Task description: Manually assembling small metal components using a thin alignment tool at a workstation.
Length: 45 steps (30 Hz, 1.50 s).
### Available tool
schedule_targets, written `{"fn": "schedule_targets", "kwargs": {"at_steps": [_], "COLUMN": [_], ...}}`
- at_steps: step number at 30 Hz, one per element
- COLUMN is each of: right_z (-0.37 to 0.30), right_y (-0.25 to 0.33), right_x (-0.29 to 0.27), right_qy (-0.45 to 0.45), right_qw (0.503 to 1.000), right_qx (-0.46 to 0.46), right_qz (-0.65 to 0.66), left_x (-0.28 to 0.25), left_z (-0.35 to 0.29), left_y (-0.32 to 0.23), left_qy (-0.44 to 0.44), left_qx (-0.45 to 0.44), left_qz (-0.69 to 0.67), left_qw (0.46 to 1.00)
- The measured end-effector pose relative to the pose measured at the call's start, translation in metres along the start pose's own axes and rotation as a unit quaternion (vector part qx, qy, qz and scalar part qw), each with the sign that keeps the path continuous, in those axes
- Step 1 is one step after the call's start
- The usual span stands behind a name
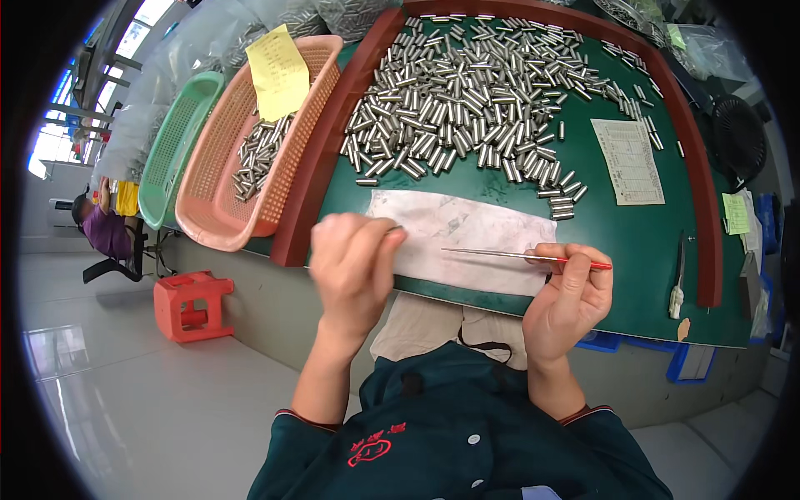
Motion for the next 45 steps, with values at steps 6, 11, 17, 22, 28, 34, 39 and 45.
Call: {"fn": "schedule_targets", "kwargs": {"at_steps": [6,11,17,22,28,34,39,45], "right_z": [0.001,0.003,-0.003,-0.005,-0.004,-0.004,-0.005,-0.006], "right_y": [0.004,0.002,0.006,0.008,0.009,0.009,0.009,0.013], "right_x": [0.006,0.008,0.002,0.008,0.009,0.012,0.011,0.014], "right_qy": [0.028,0.026,-0.002,0.048,0.054,0.056,0.057,0.074], "right_qw": [0.998,0.998,0.995,0.994,0.991,0.989,0.991,0.987], "right_qx": [-0.046,-0.048,-0.094,-0.094,-0.114,-0.122,-0.107,-0.134], "right_qz": [0.016,0.007,-0.011,-0.038,-0.044,-0.066,-0.061,-0.052], "left_x": [0.001,0.003,-0.013,-0.014,-0.016,-0.01,0.001,-0.003], "left_z": [-0.012,-0.02,-0.019,-0.012,-0.015,-0.016,-0.023,-0.029], "left_y": [0.002,0.002,0.001,-0.003,-0.001,-0.004,0.013,0.013], "left_qy": [0.028,0.022,-0.073,-0.023,-0.012,0.004,0.044,0.047], "left_qx": [-0.004,-0.046,-0.021,-0.01,-0.014,0.031,0.002,-0.007], "left_qz": [0.022,-0.002,-0.028,-0.043,-0.048,-0.025,-0.037,-0.052], "left_qw": [0.999,0.999,0.997,0.999,0.999,0.999,0.998,0.998]}}
Point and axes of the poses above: each hand's wrist, its own z-axis towards the middle knuckle, its own x-axis out of the palm, y = z × x, the point moved 5 cm from there along z, towards the middle knuckle, and after that the axes turned 5 degrees about -z, right-handed, at the moved point
